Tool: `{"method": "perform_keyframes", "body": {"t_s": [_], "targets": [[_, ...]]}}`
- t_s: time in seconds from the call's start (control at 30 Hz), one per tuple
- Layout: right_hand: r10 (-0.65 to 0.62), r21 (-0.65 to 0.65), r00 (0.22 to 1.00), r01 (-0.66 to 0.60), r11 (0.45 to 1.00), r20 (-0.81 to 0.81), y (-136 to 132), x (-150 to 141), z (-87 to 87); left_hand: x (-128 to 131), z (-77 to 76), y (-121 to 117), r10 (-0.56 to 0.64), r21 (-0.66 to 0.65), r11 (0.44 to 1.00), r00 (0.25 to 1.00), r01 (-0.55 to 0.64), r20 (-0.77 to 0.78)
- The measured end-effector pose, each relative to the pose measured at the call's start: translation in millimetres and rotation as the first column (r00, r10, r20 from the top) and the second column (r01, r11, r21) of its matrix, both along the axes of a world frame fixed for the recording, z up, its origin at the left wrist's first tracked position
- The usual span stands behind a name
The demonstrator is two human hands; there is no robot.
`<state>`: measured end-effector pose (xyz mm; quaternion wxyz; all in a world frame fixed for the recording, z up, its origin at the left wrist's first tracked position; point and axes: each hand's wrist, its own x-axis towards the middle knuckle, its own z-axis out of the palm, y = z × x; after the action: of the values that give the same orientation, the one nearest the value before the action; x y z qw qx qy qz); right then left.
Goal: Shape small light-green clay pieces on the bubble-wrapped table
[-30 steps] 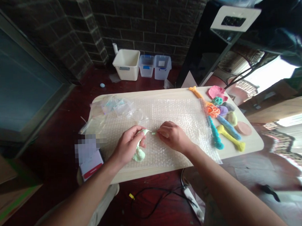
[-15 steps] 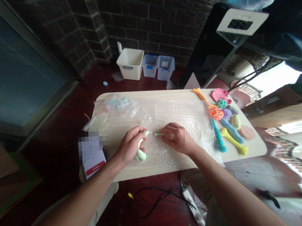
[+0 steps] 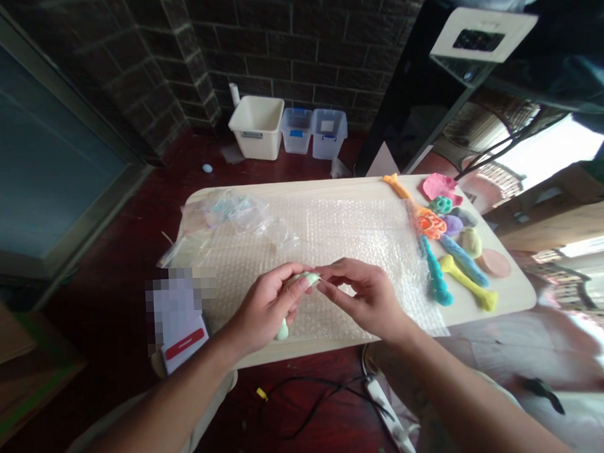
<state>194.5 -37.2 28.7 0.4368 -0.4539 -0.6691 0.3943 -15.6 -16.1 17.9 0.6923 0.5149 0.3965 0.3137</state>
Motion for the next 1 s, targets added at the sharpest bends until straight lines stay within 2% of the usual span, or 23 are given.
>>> {"method": "perform_keyframes", "body": {"t_s": [0.17,0.33,0.5,0.7,0.87,0.93,1.0], "targets": [[-0.015,0.035,0.998,0.017,0.999,-0.058,2.4,2.4,-1.7,1.8,-2.6,0.8,-0.028,0.076,0.997,0.997,0.034,-0.078],[-0.062,-0.071,0.991,0.054,0.996,-0.116,0.4,0.8,-6.1,0.9,-3.3,2.4,-0.018,0.201,0.978,0.987,0.050,-0.162],[-0.064,-0.152,0.978,0.034,0.988,-0.199,-2.2,-3.4,-6.5,1.2,-2.0,1.8,0.006,0.277,0.960,0.981,0.049,-0.193],[-0.099,-0.178,0.980,0.068,0.982,-0.172,-6.3,-9.3,-10.1,3.4,-3.2,-1.9,0.030,0.281,0.959,0.979,0.029,-0.202],[-0.145,-0.101,0.986,0.137,0.985,-0.076,-9.9,-13.5,-10.6,4.9,-1.6,-2.4,0.052,0.276,0.961,0.983,-0.001,-0.176],[-0.142,-0.125,0.982,0.127,0.984,-0.122,-8.9,-14.1,-9.9,5.1,-1.5,-0.9,0.063,0.278,0.960,0.988,-0.022,-0.139],[-0.135,-0.205,0.964,0.087,0.975,-0.231,-6.7,-13.7,-9.5,5.0,-2.3,0.8,0.075,0.281,0.959,0.992,-0.046,-0.096]]}}
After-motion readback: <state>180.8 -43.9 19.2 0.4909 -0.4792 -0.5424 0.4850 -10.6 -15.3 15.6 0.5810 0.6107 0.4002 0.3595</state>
